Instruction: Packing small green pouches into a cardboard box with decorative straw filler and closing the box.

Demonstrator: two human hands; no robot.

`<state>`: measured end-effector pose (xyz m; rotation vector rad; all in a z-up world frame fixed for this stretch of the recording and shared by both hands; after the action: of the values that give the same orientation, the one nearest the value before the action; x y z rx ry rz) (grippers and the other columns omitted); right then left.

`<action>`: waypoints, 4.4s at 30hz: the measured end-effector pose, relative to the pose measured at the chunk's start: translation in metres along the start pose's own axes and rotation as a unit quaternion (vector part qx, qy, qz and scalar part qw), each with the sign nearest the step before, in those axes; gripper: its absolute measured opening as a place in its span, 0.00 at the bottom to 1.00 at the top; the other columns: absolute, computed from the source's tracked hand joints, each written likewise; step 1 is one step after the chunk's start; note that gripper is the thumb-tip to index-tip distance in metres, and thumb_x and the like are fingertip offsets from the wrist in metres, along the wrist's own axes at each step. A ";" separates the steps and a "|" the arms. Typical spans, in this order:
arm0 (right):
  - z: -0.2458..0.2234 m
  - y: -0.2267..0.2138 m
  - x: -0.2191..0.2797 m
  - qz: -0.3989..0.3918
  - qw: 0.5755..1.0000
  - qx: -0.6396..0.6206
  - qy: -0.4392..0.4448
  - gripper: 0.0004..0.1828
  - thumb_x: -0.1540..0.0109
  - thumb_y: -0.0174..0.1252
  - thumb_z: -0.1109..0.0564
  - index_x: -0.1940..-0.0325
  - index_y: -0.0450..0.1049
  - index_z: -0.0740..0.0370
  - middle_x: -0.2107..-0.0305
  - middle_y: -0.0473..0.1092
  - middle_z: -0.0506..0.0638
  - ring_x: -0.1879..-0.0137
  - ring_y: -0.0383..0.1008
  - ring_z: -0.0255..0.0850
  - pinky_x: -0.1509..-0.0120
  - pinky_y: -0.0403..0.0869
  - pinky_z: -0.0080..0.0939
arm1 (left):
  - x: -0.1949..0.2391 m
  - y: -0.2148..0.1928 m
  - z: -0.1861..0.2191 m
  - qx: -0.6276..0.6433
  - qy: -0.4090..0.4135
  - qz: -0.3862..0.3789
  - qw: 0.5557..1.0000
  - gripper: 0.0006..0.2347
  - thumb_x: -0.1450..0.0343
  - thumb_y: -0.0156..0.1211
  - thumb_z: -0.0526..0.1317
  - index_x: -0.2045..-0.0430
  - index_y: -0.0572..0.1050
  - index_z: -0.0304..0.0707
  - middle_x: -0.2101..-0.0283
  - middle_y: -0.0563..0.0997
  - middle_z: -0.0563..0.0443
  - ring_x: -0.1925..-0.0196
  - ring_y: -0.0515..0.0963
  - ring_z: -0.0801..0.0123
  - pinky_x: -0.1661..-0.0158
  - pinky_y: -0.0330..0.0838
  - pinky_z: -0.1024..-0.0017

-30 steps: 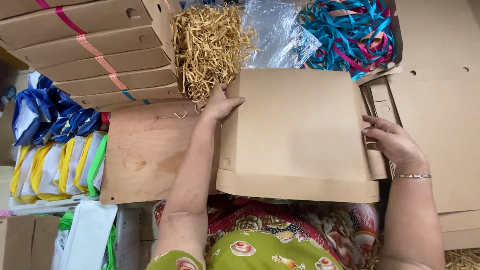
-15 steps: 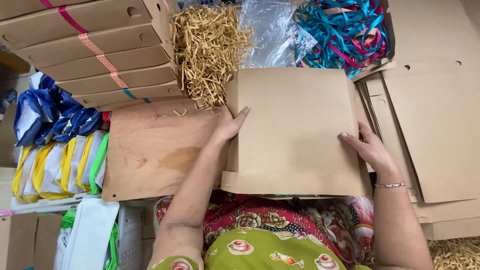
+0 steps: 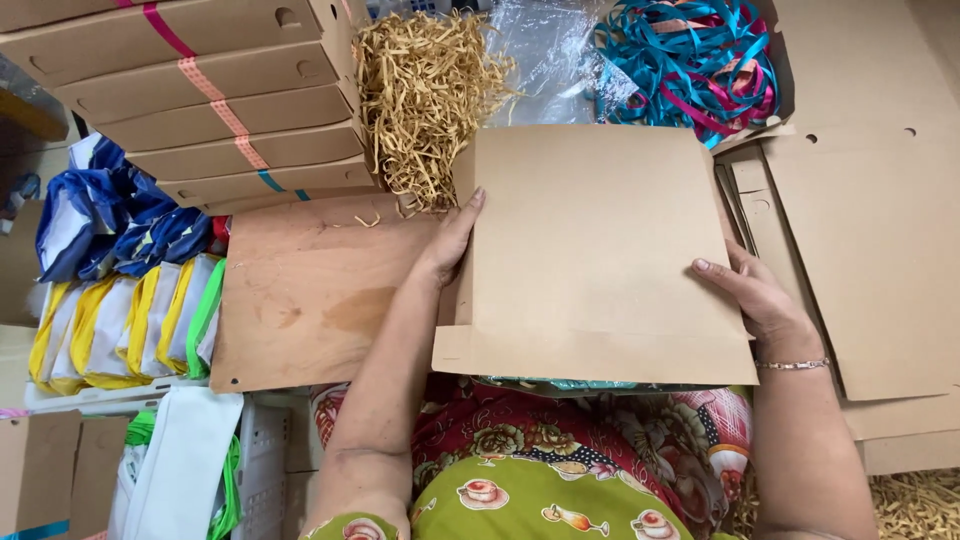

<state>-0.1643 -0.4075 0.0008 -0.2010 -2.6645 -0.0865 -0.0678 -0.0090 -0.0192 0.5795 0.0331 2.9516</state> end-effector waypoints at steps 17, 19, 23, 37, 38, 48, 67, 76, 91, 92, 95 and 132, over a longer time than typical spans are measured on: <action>0.011 -0.003 -0.076 0.008 0.993 0.042 -0.110 0.34 0.43 0.73 0.54 0.34 0.70 0.60 0.60 0.75 0.54 0.61 0.80 0.48 0.61 0.81 0.49 | -0.036 -0.013 0.002 -0.284 -0.006 0.109 0.952 0.42 0.32 0.46 0.75 0.31 0.56 0.44 0.32 0.68 0.36 0.29 0.66 0.46 0.30 0.58 0.52; 0.012 -0.006 -0.075 0.012 0.993 0.066 -0.101 0.34 0.43 0.74 0.54 0.36 0.71 0.63 0.61 0.75 0.55 0.61 0.80 0.47 0.61 0.80 0.49 | -0.020 -0.008 0.008 -0.319 -0.024 0.099 0.942 0.42 0.32 0.41 0.75 0.33 0.58 0.40 0.33 0.70 0.35 0.30 0.67 0.45 0.32 0.60 0.51; 0.002 -0.009 -0.066 0.061 0.958 0.251 -0.123 0.40 0.43 0.75 0.46 0.34 0.70 0.72 0.57 0.74 0.66 0.55 0.77 0.55 0.55 0.78 0.54 | -0.011 0.001 0.007 -0.360 -0.021 0.095 0.928 0.44 0.30 0.38 0.73 0.33 0.58 0.28 0.35 0.68 0.25 0.29 0.65 0.38 0.31 0.55 0.49; -0.052 -0.003 0.027 0.068 0.984 0.118 -0.115 0.31 0.38 0.60 0.61 0.30 0.64 0.63 0.43 0.71 0.51 0.45 0.71 0.36 0.41 0.73 0.37 | 0.007 0.050 0.004 -0.087 0.101 0.083 0.988 0.36 0.32 0.48 0.60 0.31 0.52 0.42 0.34 0.73 0.42 0.34 0.72 0.51 0.37 0.64 0.56; -0.056 -0.008 0.024 0.070 0.981 0.125 -0.131 0.33 0.39 0.61 0.61 0.30 0.64 0.62 0.42 0.70 0.51 0.43 0.71 0.36 0.39 0.73 0.37 | 0.001 0.055 0.003 -0.055 0.128 0.073 0.987 0.34 0.32 0.50 0.58 0.32 0.55 0.43 0.35 0.74 0.43 0.35 0.73 0.54 0.37 0.65 0.60; -0.025 -0.015 -0.004 0.077 0.988 0.110 -0.082 0.32 0.42 0.64 0.60 0.33 0.69 0.60 0.48 0.74 0.56 0.47 0.75 0.43 0.43 0.76 0.42 | 0.012 0.057 0.061 -0.479 0.076 0.210 0.849 0.39 0.29 0.44 0.60 0.31 0.52 0.24 0.41 0.72 0.27 0.42 0.73 0.38 0.49 0.70 0.42; -0.016 -0.020 -0.012 0.066 0.987 0.117 -0.083 0.35 0.43 0.63 0.60 0.30 0.66 0.60 0.46 0.73 0.56 0.45 0.74 0.42 0.40 0.74 0.42 | -0.102 0.032 0.050 -0.014 0.001 0.254 0.967 0.14 0.34 0.61 0.52 0.68 0.74 0.41 0.61 0.83 0.48 0.62 0.82 0.61 0.60 0.73 0.65; -0.015 -0.025 -0.014 0.065 0.988 0.107 -0.092 0.35 0.43 0.63 0.60 0.30 0.66 0.60 0.45 0.73 0.54 0.43 0.73 0.40 0.37 0.72 0.39 | -0.098 0.027 0.058 0.073 0.018 0.254 0.964 0.11 0.35 0.66 0.48 0.74 0.81 0.39 0.63 0.86 0.48 0.62 0.83 0.64 0.61 0.72 0.70; -0.006 -0.034 -0.021 0.069 0.990 0.097 -0.078 0.35 0.43 0.64 0.59 0.31 0.67 0.59 0.46 0.73 0.55 0.46 0.73 0.41 0.40 0.74 0.41 | -0.144 0.034 0.030 0.333 -0.090 0.119 0.931 0.12 0.39 0.71 0.38 0.62 0.83 0.43 0.59 0.86 0.47 0.57 0.83 0.59 0.56 0.77 0.64; -0.007 -0.033 -0.020 0.068 0.989 0.105 -0.081 0.36 0.43 0.64 0.59 0.31 0.66 0.59 0.46 0.73 0.55 0.45 0.73 0.40 0.39 0.73 0.40 | -0.150 0.035 0.025 0.339 -0.099 0.103 0.930 0.12 0.39 0.71 0.38 0.63 0.82 0.42 0.60 0.86 0.46 0.59 0.84 0.58 0.56 0.78 0.62; -0.012 -0.029 -0.016 0.067 0.989 0.106 -0.081 0.36 0.43 0.63 0.60 0.30 0.66 0.59 0.45 0.73 0.54 0.44 0.73 0.40 0.38 0.73 0.40 | -0.151 0.036 0.021 0.349 -0.108 0.117 0.923 0.10 0.39 0.71 0.37 0.67 0.81 0.41 0.62 0.86 0.45 0.62 0.84 0.57 0.59 0.79 0.60; -0.004 -0.036 -0.023 0.048 0.989 0.120 -0.078 0.34 0.42 0.62 0.61 0.32 0.65 0.62 0.45 0.73 0.57 0.44 0.73 0.43 0.37 0.73 0.42 | -0.164 0.035 0.029 -0.121 0.136 0.266 0.947 0.12 0.32 0.43 0.42 0.84 0.71 0.37 0.77 0.77 0.42 0.73 0.70 0.56 0.68 0.60 0.57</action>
<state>-0.1477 -0.4466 -0.0071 -0.2664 -2.7834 0.2909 0.0890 -0.0656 -0.0518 0.1548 -0.5346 3.4498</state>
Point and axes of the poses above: each hand's wrist, its own x-axis away from the middle knuckle, its own y-axis out of the palm, z = x × y, the point moved 7 cm from there along -x, towards the middle knuckle
